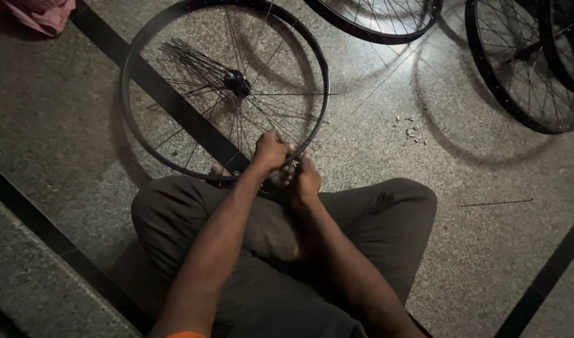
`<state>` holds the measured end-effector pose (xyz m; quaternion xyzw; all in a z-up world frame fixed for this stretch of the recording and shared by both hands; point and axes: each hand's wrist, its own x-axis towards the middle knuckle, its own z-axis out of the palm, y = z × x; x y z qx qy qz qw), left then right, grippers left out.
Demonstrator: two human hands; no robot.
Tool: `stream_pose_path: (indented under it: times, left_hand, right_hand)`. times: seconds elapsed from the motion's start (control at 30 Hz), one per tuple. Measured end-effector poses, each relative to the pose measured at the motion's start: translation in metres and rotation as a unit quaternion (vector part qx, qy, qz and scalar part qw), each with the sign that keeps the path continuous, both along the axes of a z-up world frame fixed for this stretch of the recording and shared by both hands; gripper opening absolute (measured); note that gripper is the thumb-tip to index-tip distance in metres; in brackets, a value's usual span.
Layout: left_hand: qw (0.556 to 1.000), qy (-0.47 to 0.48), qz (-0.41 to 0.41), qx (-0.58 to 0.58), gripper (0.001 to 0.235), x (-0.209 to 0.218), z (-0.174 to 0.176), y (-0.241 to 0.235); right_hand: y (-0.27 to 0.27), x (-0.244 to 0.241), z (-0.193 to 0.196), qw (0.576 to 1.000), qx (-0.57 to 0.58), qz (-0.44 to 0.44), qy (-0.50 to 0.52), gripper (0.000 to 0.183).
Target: The person sits on the floor and laces a bicycle wheel by inserting spokes into the hub and rim. They then secure the spokes by screwing on nipples by hand. The task involves repetitive insertion and tightening of multiple spokes.
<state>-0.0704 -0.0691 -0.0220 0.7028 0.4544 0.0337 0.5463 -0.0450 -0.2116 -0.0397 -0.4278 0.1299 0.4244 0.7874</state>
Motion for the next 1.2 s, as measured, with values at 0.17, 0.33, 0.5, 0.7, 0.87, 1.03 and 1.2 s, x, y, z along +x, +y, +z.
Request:
stream_pose_path:
  times: [0.17, 0.33, 0.5, 0.7, 0.87, 1.03, 1.2]
  left_hand:
    - [0.998, -0.003, -0.018, 0.062, 0.032, 0.001, 0.006, -0.001]
    - [0.999, 0.010, 0.019, -0.033, 0.030, 0.001, 0.001, -0.002]
    - [0.996, -0.038, 0.017, 0.079, 0.020, 0.003, -0.010, -0.003]
    - [0.981, -0.098, 0.159, 0.044, 0.036, 0.005, -0.002, -0.001]
    - [0.843, -0.147, 0.132, 0.501, 0.066, 0.002, -0.007, -0.003]
    - [0.914, 0.120, -0.189, 0.339, 0.023, 0.002, -0.010, -0.004]
    - [0.937, 0.115, -0.196, 0.264, 0.027, 0.018, -0.016, 0.001]
  right_hand:
    - [-0.002, 0.000, 0.011, 0.991, -0.136, 0.008, -0.008, 0.035]
    - [0.004, -0.001, 0.011, 1.000, 0.026, -0.008, 0.008, 0.032]
    - [-0.002, -0.004, 0.016, 0.995, -0.104, -0.003, 0.008, 0.023]
    - [-0.007, 0.020, -0.054, 0.995, -0.089, -0.037, -0.009, 0.025]
    - [-0.033, 0.067, -0.106, 0.969, 0.239, -0.068, -0.006, 0.023]
    - [-0.029, 0.069, -0.069, 0.992, 0.045, -0.115, -0.028, 0.025]
    - [-0.026, 0.077, -0.022, 0.987, -0.022, -0.152, -0.038, 0.030]
